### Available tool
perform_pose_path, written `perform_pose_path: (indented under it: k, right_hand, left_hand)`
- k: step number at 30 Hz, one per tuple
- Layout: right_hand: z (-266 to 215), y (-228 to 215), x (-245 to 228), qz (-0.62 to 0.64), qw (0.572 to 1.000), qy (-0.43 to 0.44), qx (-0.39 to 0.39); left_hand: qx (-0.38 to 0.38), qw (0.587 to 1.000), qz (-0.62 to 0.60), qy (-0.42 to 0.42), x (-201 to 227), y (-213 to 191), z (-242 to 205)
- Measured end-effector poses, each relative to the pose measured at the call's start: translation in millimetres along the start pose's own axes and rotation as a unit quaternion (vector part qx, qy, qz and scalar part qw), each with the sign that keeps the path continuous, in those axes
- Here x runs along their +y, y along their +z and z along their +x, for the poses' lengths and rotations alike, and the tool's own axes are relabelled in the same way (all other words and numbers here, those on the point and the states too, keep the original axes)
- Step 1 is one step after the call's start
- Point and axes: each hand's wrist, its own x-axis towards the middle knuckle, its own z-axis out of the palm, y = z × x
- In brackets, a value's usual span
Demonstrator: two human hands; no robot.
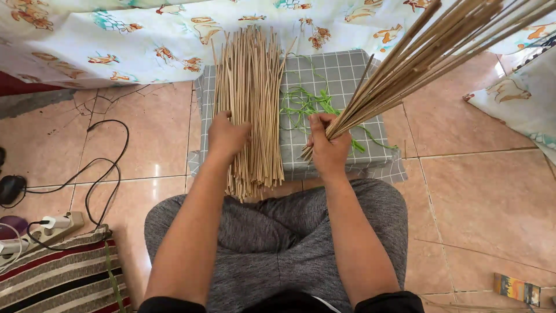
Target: Bundling and tying thin wooden sticks with green plastic strips while sitting on the floor.
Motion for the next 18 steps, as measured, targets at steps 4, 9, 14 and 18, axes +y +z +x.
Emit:
perform_pose_path:
  k: [4,9,14,18]
  right_hand:
    - [0,1,-4,0.010,1.000,0.001,0.006]
    - [2,0,6,0.015,1.000,-0.001,-0.003]
    - [1,1,-12,0.003,1.000,-0.007,-0.012]
    - [-1,2,-9,-0.005,1.000,-0.004,-0.001]
  left_hand:
    - [-0.004,0.983,-0.180,-0.048,19,-4,-11]
    - [-0.065,0.962,-0.253,-0.080,6,-6,-8]
    - [-0.181,0.913,-0.346,-0.118,52,-29,-60]
    - [-0.236,0.903,-0.335,-0.127,51,-34,-84]
